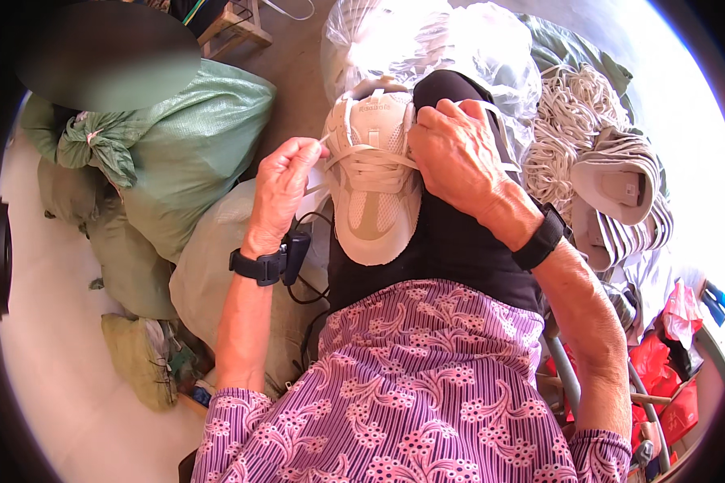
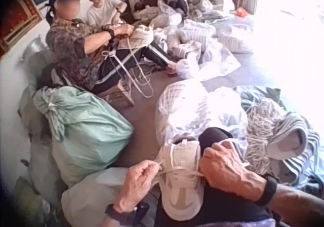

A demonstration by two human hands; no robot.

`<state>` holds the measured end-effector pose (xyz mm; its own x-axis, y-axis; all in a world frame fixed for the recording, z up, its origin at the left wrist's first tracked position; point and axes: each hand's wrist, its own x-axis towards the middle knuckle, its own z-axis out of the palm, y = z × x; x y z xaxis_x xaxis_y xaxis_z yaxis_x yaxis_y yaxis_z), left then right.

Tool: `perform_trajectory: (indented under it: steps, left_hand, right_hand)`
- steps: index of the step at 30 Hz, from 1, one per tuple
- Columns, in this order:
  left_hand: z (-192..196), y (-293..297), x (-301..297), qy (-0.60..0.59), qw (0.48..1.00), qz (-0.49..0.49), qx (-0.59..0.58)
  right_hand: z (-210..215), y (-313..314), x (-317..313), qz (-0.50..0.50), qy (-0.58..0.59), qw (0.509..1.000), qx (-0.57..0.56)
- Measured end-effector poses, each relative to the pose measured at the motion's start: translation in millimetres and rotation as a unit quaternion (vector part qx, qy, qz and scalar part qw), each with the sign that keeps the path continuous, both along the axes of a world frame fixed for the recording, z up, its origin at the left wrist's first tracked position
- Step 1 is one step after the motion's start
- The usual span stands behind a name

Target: The recorder is lacing a white shoe while sitting in a workspace with several other people performing similar tasks.

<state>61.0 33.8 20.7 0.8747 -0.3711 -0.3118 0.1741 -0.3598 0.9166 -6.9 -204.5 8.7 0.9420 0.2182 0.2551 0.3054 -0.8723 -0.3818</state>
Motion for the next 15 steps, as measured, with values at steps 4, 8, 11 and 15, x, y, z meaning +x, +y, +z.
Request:
perform_trajectory:
  steps: [4,8,11,15]
  left_hand:
    - [-7,-5,-1,-0.031,0.998,-0.033,0.034]
    - [-6,-8,-3,-0.036,0.995,-0.044,0.087]
    - [-4,-10,-2,-0.043,0.995,-0.043,0.078]
    - [0,-13,2,-0.065,0.994,-0.055,0.075]
  right_hand:
    - [-1,-2,1,0.009,0.018,1.0,0.004]
    - [-1,-4,1,0.023,0.01,0.999,0.031]
    - [-3,-3,0,0.019,-0.005,0.999,0.037]
    - [-5,-3,-1,0.015,-0.01,0.999,0.038]
